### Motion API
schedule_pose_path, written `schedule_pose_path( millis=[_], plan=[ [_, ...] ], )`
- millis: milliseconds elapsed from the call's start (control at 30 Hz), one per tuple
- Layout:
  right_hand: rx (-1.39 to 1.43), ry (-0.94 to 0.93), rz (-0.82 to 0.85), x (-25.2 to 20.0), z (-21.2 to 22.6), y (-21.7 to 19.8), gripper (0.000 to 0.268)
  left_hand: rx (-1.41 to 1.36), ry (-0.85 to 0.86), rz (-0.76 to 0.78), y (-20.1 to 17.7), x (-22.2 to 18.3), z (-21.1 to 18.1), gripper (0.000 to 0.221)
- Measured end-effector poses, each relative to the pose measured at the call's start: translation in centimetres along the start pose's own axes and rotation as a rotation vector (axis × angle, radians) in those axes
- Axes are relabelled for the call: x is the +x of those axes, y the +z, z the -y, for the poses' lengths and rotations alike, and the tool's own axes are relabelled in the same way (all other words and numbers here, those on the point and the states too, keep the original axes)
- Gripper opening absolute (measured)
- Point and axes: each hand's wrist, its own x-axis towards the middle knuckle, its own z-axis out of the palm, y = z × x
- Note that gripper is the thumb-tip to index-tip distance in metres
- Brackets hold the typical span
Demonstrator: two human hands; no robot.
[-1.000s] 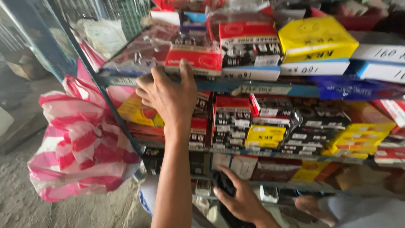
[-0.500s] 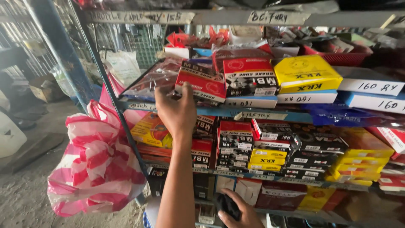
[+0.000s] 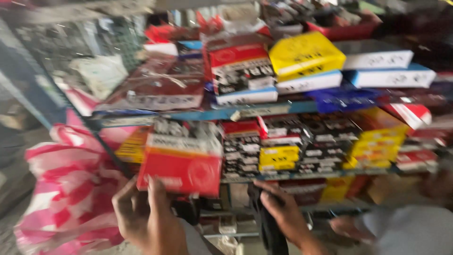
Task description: Inspecting a box of motorcycle brake shoes and placing it back into a protective sleeve
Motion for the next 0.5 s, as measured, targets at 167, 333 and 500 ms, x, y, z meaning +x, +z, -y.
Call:
schedule_pose_path(
  millis=[167, 333, 500],
  plan=[
    [0.653, 0.344, 0.023, -1.3, -0.3, -3.6, 0.061, 0.009, -0.482, 0.317, -2.3, -3.7, 4.5, 0.026],
    [0.670, 0.638, -0.127, -2.3, 5.2, -3.9, 0.058, -0.129, -0.565, 0.591, -0.4, -5.0, 5.8, 0.042],
    [0.857, 0.910, -0.586, -2.1, 5.3, -4.1, 0.056, -0.324, -0.084, 1.260, 2.4, -5.1, 5.2, 0.143]
  ],
)
